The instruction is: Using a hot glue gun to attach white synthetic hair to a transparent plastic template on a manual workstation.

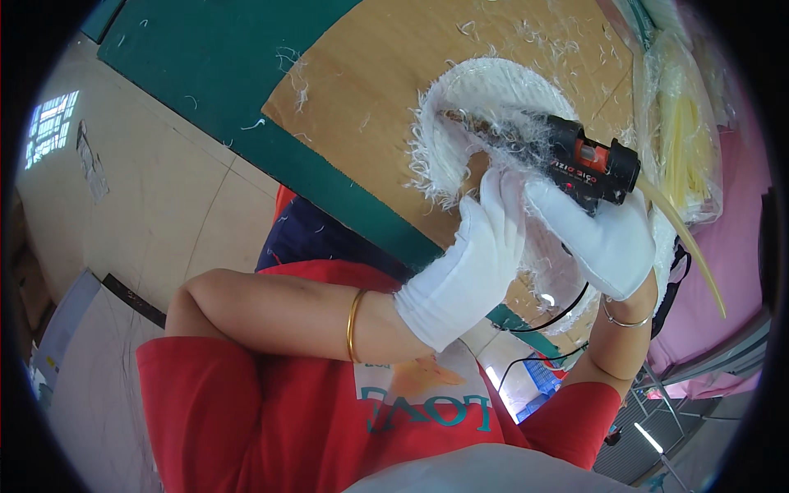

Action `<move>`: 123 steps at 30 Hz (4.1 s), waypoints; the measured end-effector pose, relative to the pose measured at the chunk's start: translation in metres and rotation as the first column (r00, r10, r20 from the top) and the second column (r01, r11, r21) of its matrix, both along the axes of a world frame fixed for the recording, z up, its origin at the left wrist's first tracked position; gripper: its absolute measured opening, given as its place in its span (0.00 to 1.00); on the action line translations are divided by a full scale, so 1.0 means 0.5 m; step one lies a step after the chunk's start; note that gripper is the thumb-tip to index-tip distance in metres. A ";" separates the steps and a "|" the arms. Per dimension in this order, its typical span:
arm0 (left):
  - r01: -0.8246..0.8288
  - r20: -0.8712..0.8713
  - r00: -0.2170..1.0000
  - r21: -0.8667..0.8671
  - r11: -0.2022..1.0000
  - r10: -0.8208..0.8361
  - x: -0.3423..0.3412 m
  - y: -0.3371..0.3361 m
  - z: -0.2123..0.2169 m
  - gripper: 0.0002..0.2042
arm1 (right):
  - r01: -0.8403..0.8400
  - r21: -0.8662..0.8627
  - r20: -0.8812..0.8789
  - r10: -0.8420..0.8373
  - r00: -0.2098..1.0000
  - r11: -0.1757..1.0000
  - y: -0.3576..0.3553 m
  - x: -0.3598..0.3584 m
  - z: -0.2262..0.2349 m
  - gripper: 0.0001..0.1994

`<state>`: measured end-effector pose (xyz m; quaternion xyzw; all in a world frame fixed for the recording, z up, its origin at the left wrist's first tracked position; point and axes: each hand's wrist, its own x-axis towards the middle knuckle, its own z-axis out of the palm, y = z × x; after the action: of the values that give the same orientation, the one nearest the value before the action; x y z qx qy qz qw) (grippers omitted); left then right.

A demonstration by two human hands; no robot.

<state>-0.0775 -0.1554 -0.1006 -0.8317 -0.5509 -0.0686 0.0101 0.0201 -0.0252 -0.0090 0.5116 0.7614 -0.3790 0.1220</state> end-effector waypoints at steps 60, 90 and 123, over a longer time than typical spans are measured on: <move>0.027 0.087 0.996 -0.057 0.998 -0.022 0.031 -0.031 -0.013 0.22 | -0.032 -0.173 -0.036 0.026 0.999 0.984 0.006 0.054 0.006 0.23; -0.049 -0.099 0.994 -0.060 0.997 0.043 0.025 -0.005 -0.002 0.30 | 0.005 -0.008 -0.097 -0.006 0.995 1.000 0.018 0.070 -0.018 0.22; -0.049 -0.029 0.998 -0.057 0.997 0.048 0.030 -0.008 0.004 0.35 | -0.044 0.130 -0.154 0.064 0.986 0.991 0.020 0.098 -0.019 0.19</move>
<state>-0.0624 -0.1596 -0.0984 -0.8189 -0.5724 -0.0407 -0.0046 0.0691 -0.0154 -0.0184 0.4657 0.8048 -0.3660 0.0391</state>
